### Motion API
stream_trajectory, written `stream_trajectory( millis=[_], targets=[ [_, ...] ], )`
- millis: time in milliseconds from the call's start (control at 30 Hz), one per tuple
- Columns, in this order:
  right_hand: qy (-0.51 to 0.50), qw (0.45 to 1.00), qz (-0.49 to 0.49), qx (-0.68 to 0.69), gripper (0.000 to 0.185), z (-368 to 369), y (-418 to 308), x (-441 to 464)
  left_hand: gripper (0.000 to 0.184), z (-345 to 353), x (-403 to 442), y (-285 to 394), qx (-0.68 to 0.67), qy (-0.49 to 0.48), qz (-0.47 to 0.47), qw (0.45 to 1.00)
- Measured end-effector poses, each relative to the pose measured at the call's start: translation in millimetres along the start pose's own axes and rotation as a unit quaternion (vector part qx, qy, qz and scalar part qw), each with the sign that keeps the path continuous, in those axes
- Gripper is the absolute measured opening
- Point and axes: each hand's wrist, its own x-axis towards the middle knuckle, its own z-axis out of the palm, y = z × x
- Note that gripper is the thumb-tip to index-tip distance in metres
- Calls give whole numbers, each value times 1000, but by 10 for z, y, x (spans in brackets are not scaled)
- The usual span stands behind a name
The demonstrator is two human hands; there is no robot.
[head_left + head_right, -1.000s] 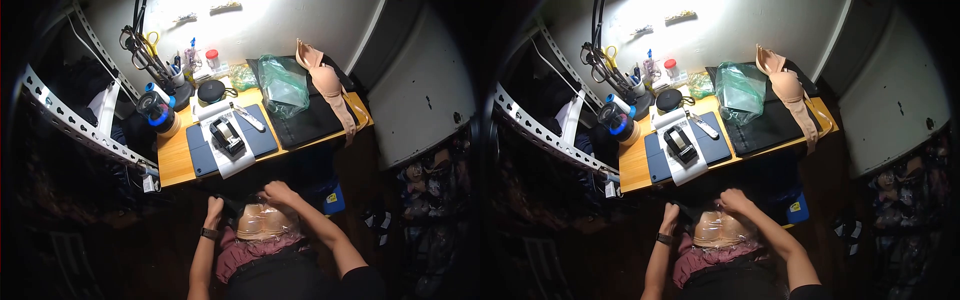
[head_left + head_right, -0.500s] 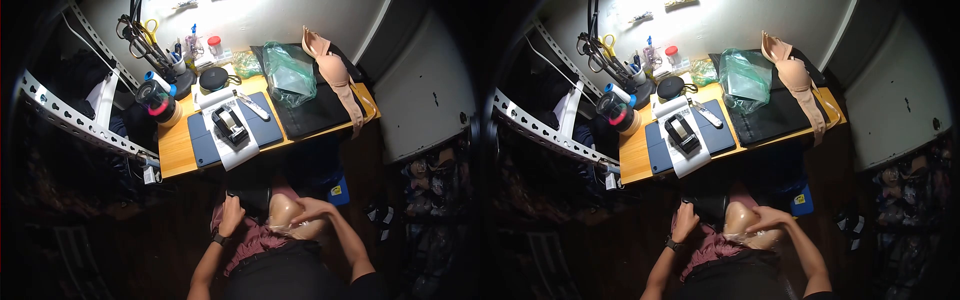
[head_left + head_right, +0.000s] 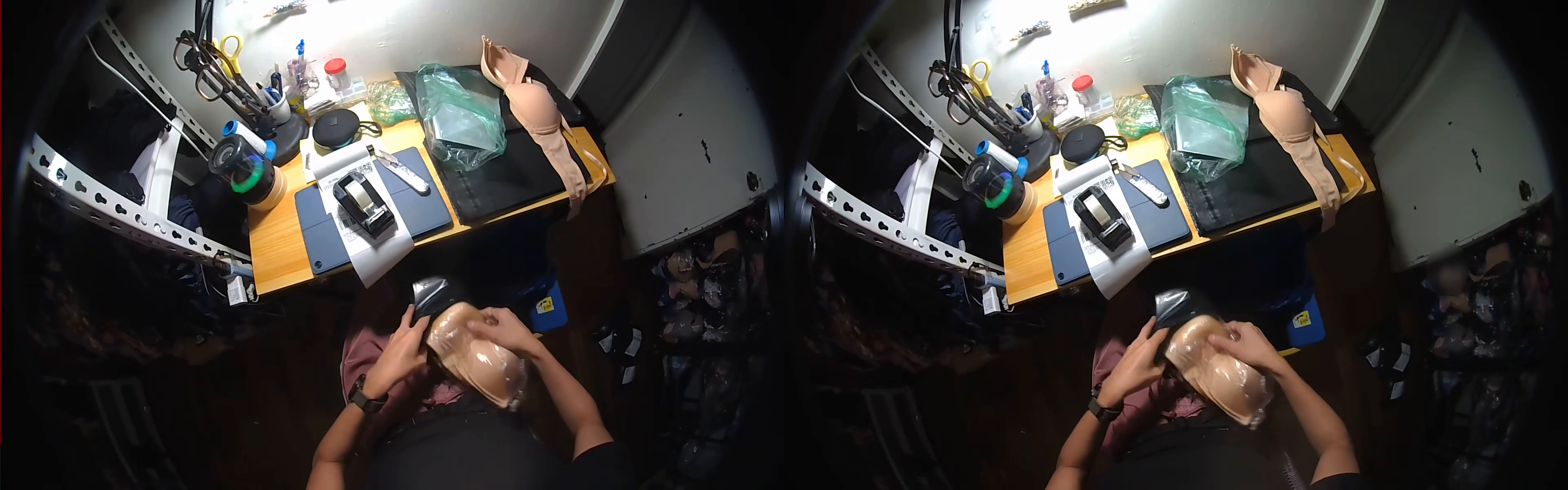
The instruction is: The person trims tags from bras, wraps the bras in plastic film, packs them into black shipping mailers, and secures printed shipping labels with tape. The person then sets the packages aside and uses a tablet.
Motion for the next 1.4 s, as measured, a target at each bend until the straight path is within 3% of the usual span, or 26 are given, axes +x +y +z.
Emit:
stream_trajectory(
  millis=[67,100,167,267,333,400,467,533,567,600,633,667,767,867,1000,1033,1067,1133,1167,1233,1267,1333,1400],
  targets=[
    [141,987,-70,-23,46,120,6,50,62,187,23,63,44,40,2,998],
    [143,987,-69,-23,46,142,-45,80,69,252,78,82,-18,33,-29,999],
    [13,999,-3,44,42,159,-172,169,70,285,113,107,-22,42,4,999],
    [-52,997,-38,-32,37,264,-231,331,71,275,125,79,-24,55,45,997],
    [4,1000,-20,-14,29,333,-79,603,76,230,116,-14,-6,2,36,999],
    [129,980,-41,147,23,402,-20,750,81,179,51,-22,-14,-24,43,999],
    [-46,962,9,270,33,276,-333,474,86,104,-24,-50,-28,0,86,996],
    [-197,874,-2,444,38,170,-236,297,78,56,-138,-207,-64,19,103,992],
    [-229,898,44,372,38,25,-92,205,72,66,-209,-265,-76,0,83,994],
    [-199,935,47,290,37,13,132,175,66,58,-264,-245,-89,-20,61,994],
    [-164,981,-1,101,34,-4,176,56,66,104,-310,-264,-91,-22,60,994],
    [-123,987,-47,-92,32,5,203,-58,60,161,-359,-291,-74,-25,62,995],
    [-18,930,-238,-279,41,132,272,-232,51,284,-429,-336,-52,-18,63,996],
    [4,946,-255,-201,44,255,333,-182,51,349,-416,-299,-45,-6,59,997],
    [49,928,-249,-273,45,331,203,-144,46,268,-362,-239,-68,27,77,994],
    [19,919,-277,-282,39,235,153,-67,45,171,-312,-215,-67,30,88,993],
    [30,929,-274,-246,30,161,91,-52,40,50,-297,-197,-101,23,42,994],
    [-46,971,-150,-181,23,-83,-564,-266,44,-273,-278,-121,-264,-43,-14,963],
    [-67,967,-200,-143,22,-191,-757,-359,50,-462,-257,-129,-231,-55,40,971],
    [-112,940,-321,-31,23,-362,-995,-491,64,-850,-332,166,-415,-68,-19,907],
    [-125,936,-329,22,23,-394,-1100,-557,66,-983,-353,211,-472,-85,-48,876],
    [-94,896,-426,-86,24,-401,-1132,-426,67,-1081,-276,173,-682,-87,-231,688],
    [-35,865,-465,-187,24,-306,-1149,-389,66,-1145,-299,333,-586,-130,-186,778]
  ],
)
